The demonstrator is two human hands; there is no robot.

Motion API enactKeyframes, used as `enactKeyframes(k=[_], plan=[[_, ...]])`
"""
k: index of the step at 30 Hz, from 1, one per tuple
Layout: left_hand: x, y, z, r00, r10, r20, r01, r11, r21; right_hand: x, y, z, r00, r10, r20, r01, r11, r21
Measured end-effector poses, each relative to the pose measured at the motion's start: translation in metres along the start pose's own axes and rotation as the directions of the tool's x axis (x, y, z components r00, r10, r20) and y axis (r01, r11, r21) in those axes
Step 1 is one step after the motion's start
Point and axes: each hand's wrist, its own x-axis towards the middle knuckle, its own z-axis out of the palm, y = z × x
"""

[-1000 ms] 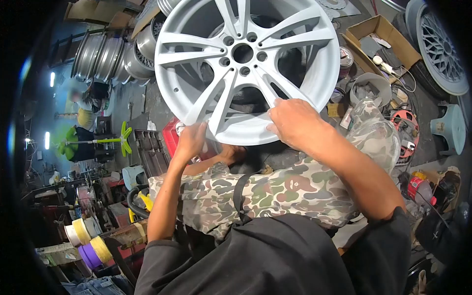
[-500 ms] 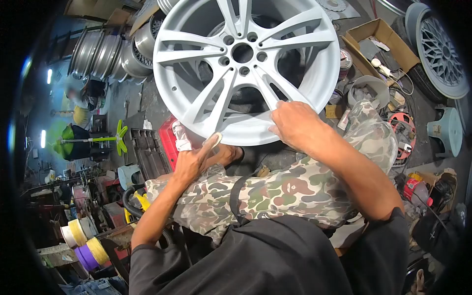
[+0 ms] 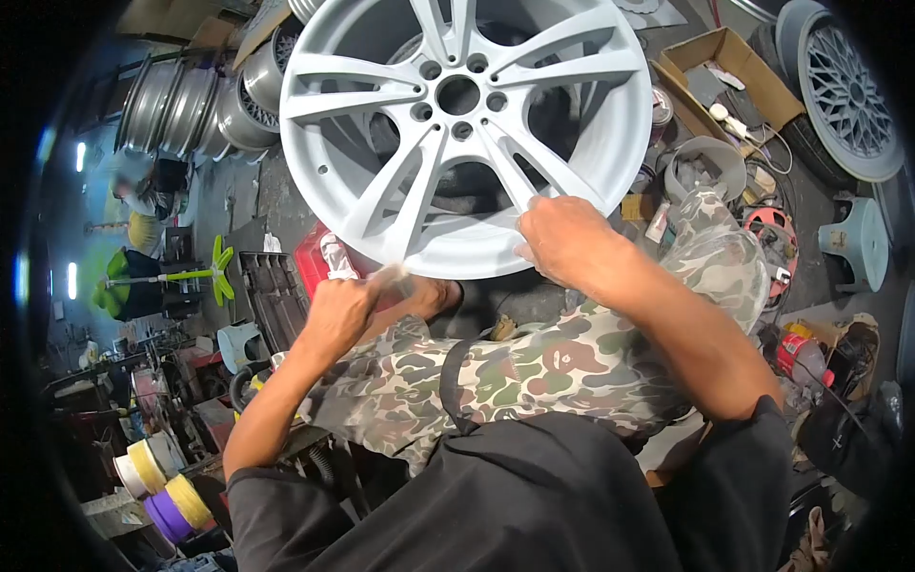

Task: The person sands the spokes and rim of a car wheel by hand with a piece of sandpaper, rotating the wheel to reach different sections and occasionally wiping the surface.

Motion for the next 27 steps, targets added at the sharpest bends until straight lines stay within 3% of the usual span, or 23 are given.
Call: enactKeyframes(k=[4,6,7,8,10,11,12,14,15,17,19,20,21,22,24,27], plan=[[0.0,0.012,-0.019,0.995,-0.063,-0.073,0.069,0.994,0.083,-0.003,-0.006,-0.008,0.999,-0.022,-0.039,0.023,1.0,0.013],[0.017,0.017,-0.008,0.942,0.214,-0.257,-0.162,0.964,0.21,-0.002,-0.006,-0.008,0.997,-0.062,-0.043,0.063,0.998,0.024],[0.03,0.015,-0.004,0.882,0.38,-0.277,-0.297,0.907,0.299,-0.001,-0.007,-0.008,0.997,-0.056,-0.047,0.057,0.998,0.024],[0.037,0.012,0.003,0.88,0.387,-0.275,-0.303,0.904,0.302,0.001,-0.008,-0.008,0.997,-0.068,-0.025,0.069,0.998,0.015],[0.047,0.0,0.017,0.889,0.458,0.01,-0.433,0.832,0.347,0.003,-0.009,-0.008,0.997,-0.071,-0.012,0.071,0.997,0.017],[0.054,-0.009,0.021,0.903,0.427,0.053,-0.41,0.818,0.404,0.003,-0.009,-0.007,0.995,-0.095,-0.028,0.096,0.995,0.031],[0.065,-0.011,-0.002,0.883,0.428,0.192,-0.469,0.792,0.39,0.002,-0.009,-0.007,0.992,-0.118,-0.043,0.12,0.992,0.042],[0.089,-0.024,0.001,0.833,0.551,0.049,-0.51,0.73,0.455,0.0,-0.011,-0.006,0.985,-0.118,-0.126,0.124,0.991,0.043],[0.107,-0.026,-0.004,0.833,0.552,0.048,-0.509,0.729,0.457,0.0,-0.013,-0.006,0.97,-0.129,-0.207,0.139,0.99,0.036],[0.139,-0.023,-0.011,0.894,0.448,-0.03,-0.356,0.749,0.559,0.002,-0.013,-0.006,0.962,-0.137,-0.236,0.151,0.988,0.039],[0.131,-0.014,-0.009,0.896,0.441,0.049,-0.402,0.76,0.51,-0.001,-0.009,-0.009,0.957,-0.127,-0.262,0.144,0.989,0.044],[0.119,-0.01,-0.005,0.897,0.421,0.136,-0.434,0.778,0.455,-0.002,-0.008,-0.011,0.981,-0.094,-0.172,0.105,0.993,0.058],[0.099,-0.012,0.009,0.872,0.464,0.156,-0.481,0.751,0.453,-0.001,-0.009,-0.013,0.994,-0.066,-0.083,0.072,0.995,0.073],[0.086,-0.012,0.007,0.733,0.675,-0.078,-0.586,0.687,0.43,0.0,-0.009,-0.013,0.994,-0.067,-0.088,0.074,0.994,0.08],[0.08,-0.012,-0.009,0.882,0.432,0.19,-0.471,0.823,0.316,-0.002,-0.012,-0.012,0.993,-0.072,-0.097,0.078,0.995,0.061],[0.126,-0.015,-0.008,0.916,0.38,0.125,-0.395,0.806,0.441,0.01,-0.017,-0.007,0.994,-0.107,-0.02,0.107,0.994,0.004]])
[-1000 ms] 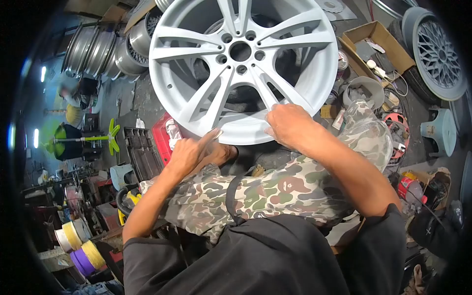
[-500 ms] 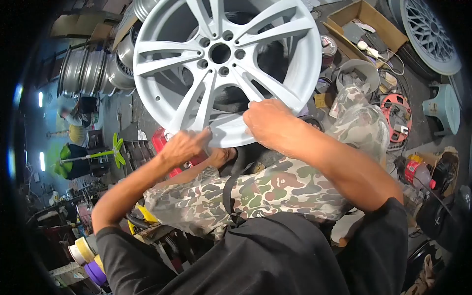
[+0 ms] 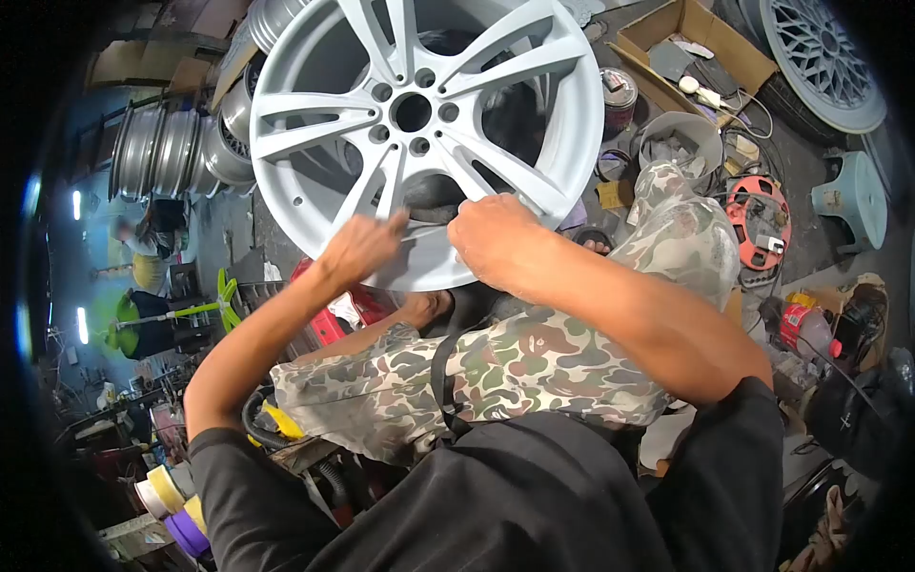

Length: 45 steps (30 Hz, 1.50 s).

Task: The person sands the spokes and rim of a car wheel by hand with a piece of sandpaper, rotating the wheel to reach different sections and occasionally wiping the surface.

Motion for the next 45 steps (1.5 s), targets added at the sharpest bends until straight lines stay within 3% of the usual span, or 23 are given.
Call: enactKeyframes(k=[1,3,5,7,9,11,12,15,16,20,23,27,28,30,31,32,34,36,38,40,43,45], plan=[[0.011,-0.007,0.004,1.0,-0.006,-0.003,0.006,1.0,0.0,0.002,-0.002,0.001,1.0,-0.004,0.0,0.004,1.0,-0.005],[0.03,-0.019,0.009,0.938,0.038,-0.345,-0.002,0.995,0.104,0.002,-0.003,0.003,0.999,0.014,0.03,-0.013,1.0,-0.013],[0.015,-0.002,0.004,0.935,0.086,-0.345,-0.056,0.994,0.095,-0.006,0.002,0.004,1.0,0.018,0.006,-0.018,1.0,-0.015],[-0.005,0.009,-0.006,0.996,0.061,-0.062,-0.066,0.995,-0.081,-0.008,0.005,0.001,1.0,0.016,-0.015,-0.016,1.0,-0.017],[-0.01,0.007,-0.002,0.985,0.126,-0.114,-0.135,0.989,-0.068,-0.009,0.003,-0.002,0.998,0.06,-0.002,-0.059,0.998,0.024],[0.005,-0.007,-0.016,0.996,0.085,-0.024,-0.084,0.996,0.029,-0.009,0.003,0.004,0.999,0.022,-0.036,-0.022,1.0,0.001],[0.014,-0.011,-0.014,0.99,0.04,-0.136,-0.029,0.996,0.081,-0.009,0.003,0.004,0.997,-0.007,-0.08,0.005,1.0,-0.02],[0.026,-0.012,-0.013,0.996,-0.008,-0.091,0.019,0.993,0.115,-0.005,0.001,0.004,0.999,0.045,-0.022,-0.046,0.997,-0.061],[0.017,-0.01,-0.015,0.991,0.093,-0.101,-0.085,0.993,0.077,-0.009,0.003,0.003,0.998,0.057,-0.025,-0.058,0.997,-0.055],[0.0,-0.014,-0.019,0.978,0.209,0.021,-0.205,0.972,-0.116,-0.013,0.004,0.005,0.998,0.043,-0.044,-0.044,0.998,-0.036],[0.031,-0.028,-0.025,0.995,0.101,-0.016,-0.101,0.994,0.05,-0.01,0.001,-0.003,0.999,0.033,-0.012,-0.033,0.999,-0.008],[0.04,-0.037,-0.022,0.987,0.117,-0.113,-0.104,0.988,0.117,-0.011,0.002,-0.002,0.998,0.051,0.022,-0.051,0.999,-0.019],[0.025,-0.034,-0.015,0.992,0.089,-0.089,-0.083,0.995,0.064,-0.012,0.003,0.001,0.998,0.053,0.019,-0.053,0.999,-0.005],[-0.005,-0.019,-0.015,0.999,0.046,-0.024,-0.047,0.999,-0.016,-0.016,0.008,0.005,0.99,0.03,-0.139,-0.031,1.0,-0.005],[-0.022,-0.013,-0.008,0.991,0.129,-0.029,-0.132,0.985,-0.107,-0.019,0.01,0.005,0.99,0.031,-0.137,-0.032,0.999,-0.003],[-0.04,-0.001,-0.018,0.983,0.164,0.087,-0.154,0.982,-0.11,-0.021,0.011,0.005,0.984,0.042,-0.171,-0.041,0.999,0.011],[-0.064,0.018,-0.022,0.982,0.134,0.132,-0.113,0.981,-0.157,-0.022,0.013,0.0,0.977,0.051,-0.206,-0.048,0.999,0.023],[-0.077,0.021,-0.045,0.977,0.132,0.165,-0.1,0.978,-0.185,-0.02,0.013,-0.006,0.994,0.106,0.033,-0.107,0.994,0.01],[-0.084,0.022,-0.065,0.998,-0.031,0.06,0.049,0.943,-0.328,-0.019,0.013,-0.002,0.996,0.09,0.029,-0.09,0.996,0.014],[-0.078,0.033,-0.056,0.995,-0.096,0.043,0.104,0.937,-0.334,-0.016,0.009,0.001,0.996,0.082,0.017,-0.083,0.996,0.017],[-0.058,0.057,-0.002,0.981,-0.192,0.004,0.182,0.924,-0.335,-0.014,0.007,-0.003,0.994,0.089,0.058,-0.088,0.996,-0.014],[-0.046,0.07,0.031,0.93,-0.368,-0.022,0.324,0.845,-0.425,-0.014,0.006,-0.003,0.996,0.078,0.047,-0.078,0.997,-0.002]])
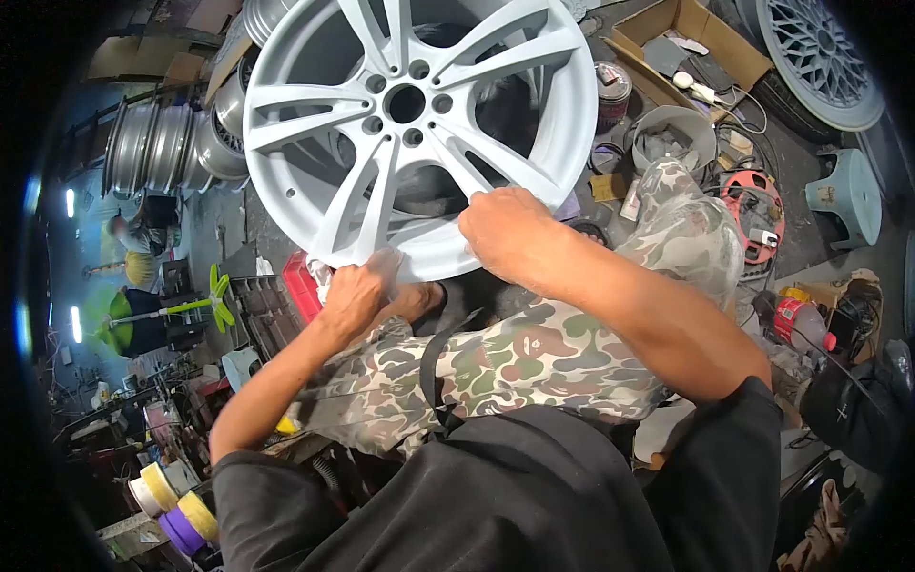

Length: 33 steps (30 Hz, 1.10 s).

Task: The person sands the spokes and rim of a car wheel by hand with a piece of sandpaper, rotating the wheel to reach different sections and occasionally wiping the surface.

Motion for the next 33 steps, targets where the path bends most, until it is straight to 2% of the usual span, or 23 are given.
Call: enactKeyframes(k=[1,3,4,5,6,8,10,11,12,14,16,18,19,20,22,23,24,25,26,28,30,31,33], plan=[[0.011,0.015,-0.002,0.996,-0.086,-0.001,0.085,0.994,-0.068,0.0,0.001,0.0,1.0,-0.004,0.001,0.004,1.0,-0.005],[0.031,0.046,-0.008,0.989,-0.147,0.034,0.149,0.986,-0.075,0.0,0.002,0.002,0.999,-0.024,-0.044,0.025,0.999,0.022],[0.044,0.059,0.0,0.987,-0.162,-0.009,0.158,0.972,-0.174,0.002,0.002,0.003,0.999,-0.035,-0.038,0.036,0.999,0.009],[0.056,0.075,0.007,0.983,-0.142,-0.117,0.109,0.962,-0.25,0.006,0.003,0.007,1.0,-0.017,-0.016,0.016,1.0,-0.004],[0.067,0.095,-0.002,0.99,-0.101,-0.096,0.072,0.962,-0.264,0.009,0.004,0.009,1.0,0.004,0.006,-0.004,1.0,-0.02],[0.07,0.111,0.001,0.976,-0.056,-0.21,-0.011,0.953,-0.303,0.011,0.007,0.011,0.999,0.008,0.036,-0.007,0.999,-0.047],[0.054,0.084,0.012,0.97,-0.132,-0.203,0.058,0.941,-0.334,0.01,0.01,0.012,0.998,0.023,0.057,-0.02,0.998,-0.053],[0.037,0.058,0.01,0.983,-0.151,-0.101,0.122,0.961,-0.248,0.008,0.011,0.01,0.999,0.04,0.031,-0.039,0.999,-0.031],[0.023,0.036,0.006,0.978,-0.177,-0.114,0.152,0.968,-0.2,0.005,0.012,0.008,0.998,0.062,0.005,-0.062,0.998,-0.003],[0.015,0.019,0.006,0.954,-0.196,-0.226,0.146,0.965,-0.22,0.002,0.017,-0.003,0.997,0.079,-0.015,-0.079,0.997,0.024],[0.032,0.047,-0.015,0.986,-0.152,-0.069,0.139,0.977,-0.165,0.003,0.017,-0.015,0.997,0.074,-0.033,-0.073,0.997,0.029],[0.071,0.08,0.002,0.978,-0.121,-0.172,0.059,0.942,-0.33,0.002,0.018,-0.025,0.985,0.102,-0.137,-0.095,0.994,0.057],[0.094,0.1,0.01,0.965,-0.202,-0.169,0.135,0.931,-0.34,0.002,0.017,-0.032,0.988,0.124,-0.096,-0.116,0.99,0.08],[0.101,0.105,0.008,0.955,-0.161,-0.249,0.057,0.924,-0.379,0.001,0.02,-0.034,0.988,0.123,-0.091,-0.117,0.991,0.066],[0.094,0.088,0.006,0.966,-0.176,-0.188,0.083,0.904,-0.42,0.001,0.026,-0.029,0.979,0.105,-0.175,-0.093,0.993,0.079],[0.084,0.064,0.02,0.978,-0.138,-0.153,0.077,0.932,-0.353,0.001,0.027,-0.029,0.979,0.101,-0.175,-0.087,0.993,0.084],[0.066,0.042,0.011,0.975,-0.117,-0.188,0.071,0.969,-0.236,-0.002,0.027,-0.031,0.976,0.1,-0.195,-0.087,0.993,0.075],[0.056,0.024,0.007,0.985,-0.142,-0.101,0.117,0.968,-0.22,-0.006,0.028,-0.03,0.972,0.107,-0.209,-0.094,0.993,0.071],[0.05,0.021,-0.008,0.971,-0.239,0.009,0.237,0.953,-0.188,-0.008,0.028,-0.029,0.971,0.119,-0.207,-0.104,0.991,0.081],[0.056,0.032,-0.014,0.983,-0.185,0.005,0.184,0.975,-0.124,-0.009,0.026,-0.03,0.965,0.099,-0.243,-0.081,0.993,0.086],[0.087,0.059,0.006,0.994,-0.11,-0.013,0.107,0.986,-0.131,-0.004,0.027,-0.026,0.965,0.068,-0.253,-0.052,0.996,0.071],[0.107,0.077,0.014,0.987,-0.143,-0.072,0.121,0.96,-0.251,-0.002,0.028,-0.025,0.964,0.046,-0.261,-0.031,0.997,0.064],[0.12,0.091,-0.003,0.984,-0.173,-0.042,0.147,0.922,-0.359,-0.001,0.024,-0.027,0.969,0.053,-0.242,-0.038,0.997,0.065]])
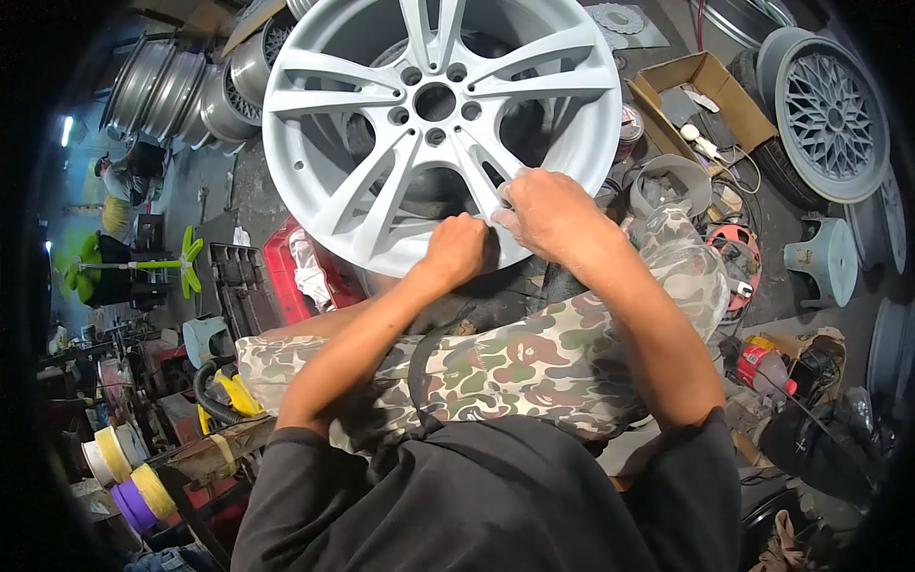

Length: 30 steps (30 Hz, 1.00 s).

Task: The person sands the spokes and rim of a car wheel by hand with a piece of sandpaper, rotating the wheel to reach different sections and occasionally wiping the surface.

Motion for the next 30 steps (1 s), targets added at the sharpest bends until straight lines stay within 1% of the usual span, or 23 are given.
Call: enactKeyframes(k=[2,4,6,8,9,11,13,14,15,16,17,18,19,20,21,22,23,25,26,27,28,29,30], plan=[[-0.005,-0.022,-0.009,0.995,-0.052,0.082,0.051,0.999,0.013,0.001,0.001,0.0,0.999,0.017,0.046,-0.017,1.0,-0.011],[-0.018,-0.055,-0.034,0.983,-0.118,0.137,0.096,0.983,0.159,0.0,0.0,-0.006,0.996,0.065,0.057,-0.066,0.998,0.004],[-0.016,-0.057,-0.034,0.983,-0.117,0.144,0.083,0.971,0.222,0.0,-0.005,-0.014,0.983,0.144,0.113,-0.145,0.989,-0.005],[-0.005,-0.04,-0.026,0.979,-0.141,0.149,0.093,0.952,0.291,-0.001,-0.007,-0.014,0.988,0.126,0.093,-0.128,0.992,0.009],[0.003,-0.037,-0.004,0.996,-0.079,0.035,0.071,0.978,0.199,-0.002,-0.006,-0.013,0.991,0.112,0.072,-0.114,0.993,0.027],[0.014,-0.017,-0.009,0.996,-0.055,0.067,0.053,0.998,0.037,-0.002,-0.002,-0.009,0.994,0.083,0.067,-0.084,0.996,0.005],[0.028,-0.04,-0.033,0.981,0.08,0.179,-0.021,0.951,-0.308,-0.003,0.003,-0.006,0.996,0.045,0.077,-0.044,0.999,-0.011],[0.024,-0.053,-0.055,0.969,0.134,0.206,0.0,0.839,-0.544,-0.003,0.005,-0.006,0.996,0.059,0.066,-0.059,0.998,0.008],[0.016,-0.053,-0.084,0.988,0.095,0.125,-0.028,0.89,-0.455,-0.002,0.006,-0.006,0.996,0.07,0.053,-0.072,0.997,0.028],[0.013,-0.065,-0.09,0.997,0.076,-0.02,-0.075,0.846,-0.527,0.0,0.004,-0.007,0.997,0.056,0.058,-0.058,0.998,0.026],[0.01,-0.073,-0.094,0.985,0.046,-0.164,-0.135,0.799,-0.586,0.0,0.001,-0.01,0.999,0.044,0.005,-0.044,0.995,0.09],[0.004,-0.069,-0.101,0.984,0.038,-0.173,-0.134,0.799,-0.587,0.002,-0.003,-0.014,0.998,0.036,-0.05,-0.028,0.988,0.15],[-0.005,-0.055,-0.111,0.996,-0.029,-0.089,-0.045,0.681,-0.731,0.004,-0.008,-0.017,0.998,0.027,-0.049,-0.019,0.99,0.142],[-0.013,-0.043,-0.115,0.997,-0.078,0.006,0.047,0.536,-0.843,0.007,-0.015,-0.019,0.999,0.043,-0.028,-0.035,0.969,0.246],[-0.016,-0.036,-0.102,1.0,-0.007,-0.021,-0.016,0.414,-0.91,0.009,-0.02,-0.021,0.998,0.058,-0.006,-0.052,0.936,0.348],[-0.019,-0.027,-0.089,0.999,-0.011,-0.041,-0.034,0.37,-0.928,0.011,-0.019,-0.014,0.997,-0.014,-0.079,0.046,0.908,0.416],[-0.022,-0.019,-0.078,0.998,-0.013,-0.059,-0.051,0.325,-0.944,0.011,-0.021,-0.013,0.997,-0.019,-0.079,0.05,0.911,0.41],[-0.032,-0.005,-0.076,0.982,-0.122,-0.144,-0.073,0.459,-0.885,0.009,-0.024,-0.011,0.98,0.167,0.106,-0.198,0.844,0.499],[-0.039,-0.009,-0.082,0.981,-0.12,-0.152,-0.028,0.688,-0.725,0.01,-0.02,-0.004,0.986,0.158,0.059,-0.168,0.878,0.449],[-0.042,-0.017,-0.081,0.978,-0.128,-0.162,-0.032,0.684,-0.728,0.011,-0.021,-0.006,0.987,0.148,0.061,-0.16,0.883,0.44],[-0.045,-0.026,-0.076,0.909,-0.137,-0.394,-0.06,0.891,-0.45,0.011,-0.023,-0.008,0.987,0.154,0.052,-0.162,0.916,0.367],[-0.048,-0.037,-0.072,0.801,-0.065,-0.595,-0.007,0.993,-0.119,0.011,-0.025,-0.01,0.986,0.16,0.04,-0.164,0.942,0.294],[-0.05,-0.051,-0.07,0.801,-0.121,-0.587,0.126,0.992,-0.033,0.011,-0.02,-0.005,0.995,0.099,-0.009,-0.093,0.957,0.273]])
